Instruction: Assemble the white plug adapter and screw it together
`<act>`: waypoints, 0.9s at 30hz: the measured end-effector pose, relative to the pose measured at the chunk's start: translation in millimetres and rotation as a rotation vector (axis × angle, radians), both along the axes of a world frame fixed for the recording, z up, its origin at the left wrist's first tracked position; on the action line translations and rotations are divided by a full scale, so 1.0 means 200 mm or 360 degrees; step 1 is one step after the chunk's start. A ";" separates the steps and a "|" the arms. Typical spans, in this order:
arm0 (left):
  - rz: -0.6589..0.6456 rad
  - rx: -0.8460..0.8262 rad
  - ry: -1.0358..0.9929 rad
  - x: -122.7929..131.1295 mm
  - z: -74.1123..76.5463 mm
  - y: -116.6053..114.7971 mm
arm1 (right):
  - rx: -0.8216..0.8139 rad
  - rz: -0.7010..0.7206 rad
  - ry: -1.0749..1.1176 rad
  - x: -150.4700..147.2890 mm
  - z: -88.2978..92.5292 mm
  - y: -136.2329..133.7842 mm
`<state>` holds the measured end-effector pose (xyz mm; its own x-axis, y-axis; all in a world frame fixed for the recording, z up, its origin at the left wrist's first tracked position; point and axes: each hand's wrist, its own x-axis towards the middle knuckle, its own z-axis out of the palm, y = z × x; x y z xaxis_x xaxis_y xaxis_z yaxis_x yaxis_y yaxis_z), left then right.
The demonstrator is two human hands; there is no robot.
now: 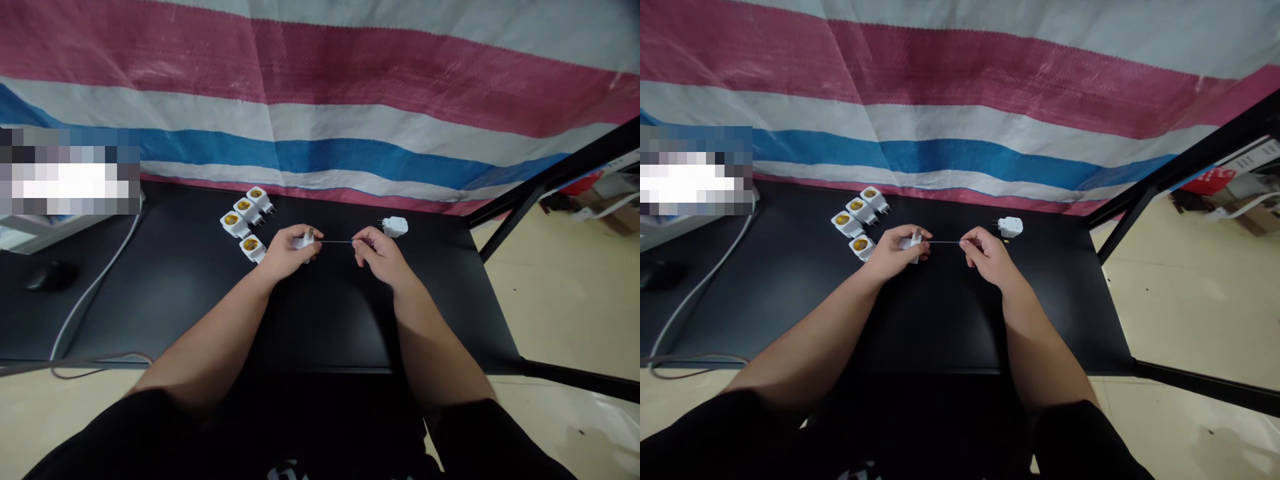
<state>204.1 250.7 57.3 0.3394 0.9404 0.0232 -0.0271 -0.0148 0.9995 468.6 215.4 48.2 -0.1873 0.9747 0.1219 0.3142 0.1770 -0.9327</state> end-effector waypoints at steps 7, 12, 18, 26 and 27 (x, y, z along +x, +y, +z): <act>0.0020 0.0161 0.0070 0.00 -0.01 0.01 | 0.0041 -0.0100 -0.0102 -0.02 -0.03 0.02; 0.0005 0.0083 0.0009 -0.01 -0.03 0.04 | 0.0007 -0.0117 -0.0188 -0.04 -0.03 0.03; 0.0103 0.0051 -0.0036 -0.01 -0.04 0.04 | 0.0042 -0.0130 -0.0135 -0.07 -0.06 0.02; 0.0094 0.0056 -0.0042 0.01 -0.04 0.02 | -0.0112 -0.0203 -0.0189 -0.06 -0.07 0.04; 0.0095 0.0055 -0.0034 0.01 -0.04 0.02 | -0.0126 -0.0226 -0.0190 -0.06 -0.07 0.04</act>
